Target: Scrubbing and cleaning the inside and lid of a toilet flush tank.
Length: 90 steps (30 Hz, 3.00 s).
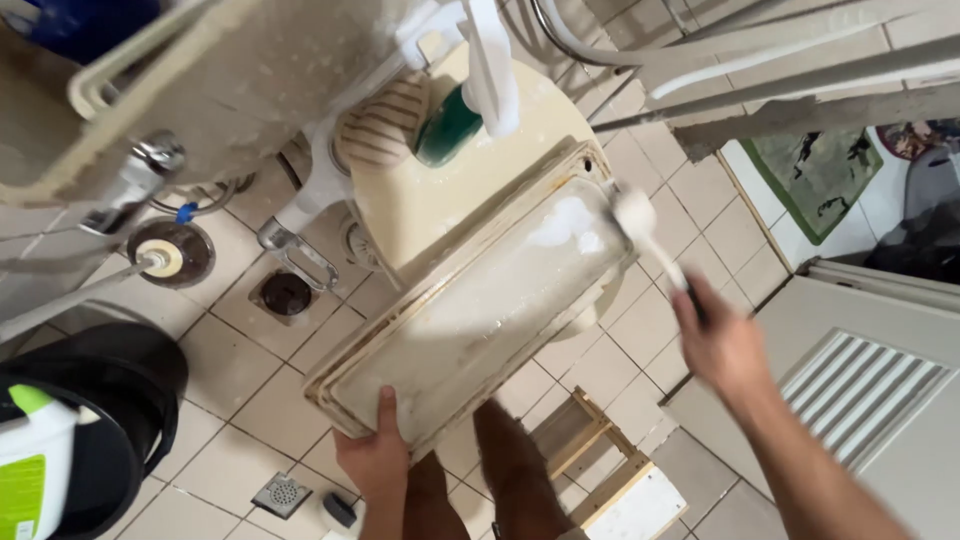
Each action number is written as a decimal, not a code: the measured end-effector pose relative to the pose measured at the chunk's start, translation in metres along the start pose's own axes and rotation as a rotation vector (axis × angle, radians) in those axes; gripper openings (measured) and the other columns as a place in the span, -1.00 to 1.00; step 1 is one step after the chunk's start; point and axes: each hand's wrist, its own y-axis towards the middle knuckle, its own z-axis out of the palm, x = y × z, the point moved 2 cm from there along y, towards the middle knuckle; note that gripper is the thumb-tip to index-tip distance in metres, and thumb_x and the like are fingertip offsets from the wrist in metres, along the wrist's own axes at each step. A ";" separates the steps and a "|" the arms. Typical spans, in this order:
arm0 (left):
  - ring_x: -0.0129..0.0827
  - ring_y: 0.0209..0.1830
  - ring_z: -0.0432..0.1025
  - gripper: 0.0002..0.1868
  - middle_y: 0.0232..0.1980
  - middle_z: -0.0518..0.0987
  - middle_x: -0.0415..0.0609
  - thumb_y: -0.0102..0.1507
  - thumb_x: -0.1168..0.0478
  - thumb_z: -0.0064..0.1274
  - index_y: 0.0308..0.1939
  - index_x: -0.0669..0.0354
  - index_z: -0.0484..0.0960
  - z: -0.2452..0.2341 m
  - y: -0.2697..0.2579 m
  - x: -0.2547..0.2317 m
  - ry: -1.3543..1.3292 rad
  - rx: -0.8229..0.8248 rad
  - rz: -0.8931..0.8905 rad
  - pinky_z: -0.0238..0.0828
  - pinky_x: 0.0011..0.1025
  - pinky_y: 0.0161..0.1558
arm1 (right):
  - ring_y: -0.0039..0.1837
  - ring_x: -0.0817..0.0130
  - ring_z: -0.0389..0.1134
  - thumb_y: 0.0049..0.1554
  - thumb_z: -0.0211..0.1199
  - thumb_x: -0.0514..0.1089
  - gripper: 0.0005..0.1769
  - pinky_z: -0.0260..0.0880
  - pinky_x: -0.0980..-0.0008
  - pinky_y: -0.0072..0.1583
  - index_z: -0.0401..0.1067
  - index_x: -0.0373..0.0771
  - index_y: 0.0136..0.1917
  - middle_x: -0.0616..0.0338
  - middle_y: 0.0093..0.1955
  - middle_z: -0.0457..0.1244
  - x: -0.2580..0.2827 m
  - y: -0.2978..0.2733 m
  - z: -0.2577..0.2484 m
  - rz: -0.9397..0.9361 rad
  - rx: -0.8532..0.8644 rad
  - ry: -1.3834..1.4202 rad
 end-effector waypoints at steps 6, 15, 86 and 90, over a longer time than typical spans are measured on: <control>-0.29 0.16 0.50 -0.31 0.22 0.59 0.12 0.22 0.13 0.32 0.29 0.45 0.40 0.016 0.003 0.008 -0.274 0.019 0.080 0.45 -0.40 0.16 | -0.12 -0.17 0.45 0.27 0.13 0.15 -0.46 0.48 -0.01 0.00 0.37 -0.01 0.46 -0.21 -0.20 0.39 -0.009 0.018 -0.005 -0.151 -0.014 -0.022; -0.26 0.12 0.52 -0.36 0.19 0.60 0.14 0.21 0.21 0.30 0.26 0.44 0.39 0.015 0.013 -0.005 -0.210 0.003 0.045 0.50 -0.37 0.11 | -0.05 -0.23 0.44 0.30 0.02 0.23 -0.45 0.46 -0.08 0.04 0.35 0.04 0.46 -0.17 -0.14 0.41 0.063 0.040 -0.033 -0.180 0.051 -0.116; 0.17 0.12 0.48 0.08 0.32 0.43 0.16 0.35 0.19 -0.06 0.61 -0.66 -0.54 0.196 0.050 -0.219 1.472 0.567 0.690 0.51 -0.02 0.04 | 0.08 -0.34 0.39 0.30 -0.03 0.15 -0.46 0.39 -0.18 0.16 0.32 0.04 0.49 -0.28 -0.03 0.38 0.116 0.080 -0.040 -0.186 -0.050 0.096; 0.20 0.14 0.45 0.06 0.37 0.36 0.20 0.36 0.19 -0.07 0.56 -0.73 -0.55 0.200 0.056 -0.220 1.528 0.572 0.697 0.55 0.13 -0.07 | 0.06 -0.33 0.41 0.33 -0.04 0.15 -0.44 0.41 -0.13 0.19 0.28 -0.03 0.52 -0.38 -0.05 0.36 0.127 0.078 -0.017 -0.258 -0.007 0.146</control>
